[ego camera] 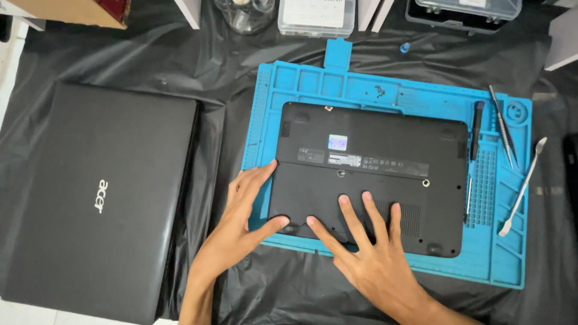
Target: The person reassembles a partially disassembled laptop on a blue repair mat. They seat the battery pack, align the bottom cover over the chassis, flip the laptop to check the edges, and use a screwdriver to drive screws into the base, picking screws from the mat one at a time.
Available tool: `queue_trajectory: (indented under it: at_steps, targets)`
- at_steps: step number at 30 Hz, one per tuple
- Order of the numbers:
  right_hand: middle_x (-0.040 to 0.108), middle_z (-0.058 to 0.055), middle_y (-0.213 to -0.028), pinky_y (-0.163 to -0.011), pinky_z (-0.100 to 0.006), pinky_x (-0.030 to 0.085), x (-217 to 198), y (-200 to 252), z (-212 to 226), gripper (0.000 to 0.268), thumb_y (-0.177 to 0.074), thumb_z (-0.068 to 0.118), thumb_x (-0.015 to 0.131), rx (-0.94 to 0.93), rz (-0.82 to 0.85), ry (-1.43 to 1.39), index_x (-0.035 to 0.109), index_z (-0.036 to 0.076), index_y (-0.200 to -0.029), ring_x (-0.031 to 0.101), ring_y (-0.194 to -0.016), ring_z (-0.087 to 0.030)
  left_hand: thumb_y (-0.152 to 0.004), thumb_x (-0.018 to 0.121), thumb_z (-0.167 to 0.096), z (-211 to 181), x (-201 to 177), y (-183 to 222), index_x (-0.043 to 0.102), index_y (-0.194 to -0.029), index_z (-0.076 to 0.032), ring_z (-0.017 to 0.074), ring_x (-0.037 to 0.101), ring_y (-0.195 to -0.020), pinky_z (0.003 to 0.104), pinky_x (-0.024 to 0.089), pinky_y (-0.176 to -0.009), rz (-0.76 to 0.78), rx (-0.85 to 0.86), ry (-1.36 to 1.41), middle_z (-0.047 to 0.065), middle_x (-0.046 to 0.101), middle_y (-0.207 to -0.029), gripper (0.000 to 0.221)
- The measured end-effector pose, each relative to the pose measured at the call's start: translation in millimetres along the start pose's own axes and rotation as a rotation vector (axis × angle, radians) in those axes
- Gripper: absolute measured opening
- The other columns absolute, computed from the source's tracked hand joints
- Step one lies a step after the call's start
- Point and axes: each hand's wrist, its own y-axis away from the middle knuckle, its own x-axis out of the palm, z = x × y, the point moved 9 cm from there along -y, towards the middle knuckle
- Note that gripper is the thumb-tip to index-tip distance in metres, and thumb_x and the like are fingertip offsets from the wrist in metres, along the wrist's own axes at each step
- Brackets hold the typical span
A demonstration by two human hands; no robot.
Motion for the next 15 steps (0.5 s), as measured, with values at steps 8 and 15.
queue_trajectory:
  at_steps: [8, 15]
  targets:
    - [0.039, -0.022, -0.151, -0.095, -0.081, 0.033, -0.5, 3.1, 2.4, 0.083, -0.072, 0.033, 0.075, 0.043, -0.047, 0.039, 0.044, 0.034, -0.150, 0.037, -0.136, -0.053, -0.085, 0.081, -0.020, 4.1, -2.0, 0.6, 0.036, -0.157, -0.006, 0.0359, 0.032, -0.149, 0.046, 0.027, -0.121, -0.023, -0.005, -0.014, 0.016, 0.042, -0.157, 0.086]
    - [0.038, -0.026, -0.154, -0.098, -0.071, 0.038, -21.9, 24.2, -2.0, 0.068, -0.092, 0.035, 0.062, 0.129, -0.039, 0.140, 0.041, 0.015, -0.154, 0.039, -0.135, -0.053, -0.092, 0.069, -0.016, -30.0, 15.0, 2.4, 0.037, -0.157, -0.012, 0.0390, 0.031, -0.151, 0.051, 0.016, -0.125, -0.019, -0.023, -0.233, 0.019, 0.039, -0.158, 0.073]
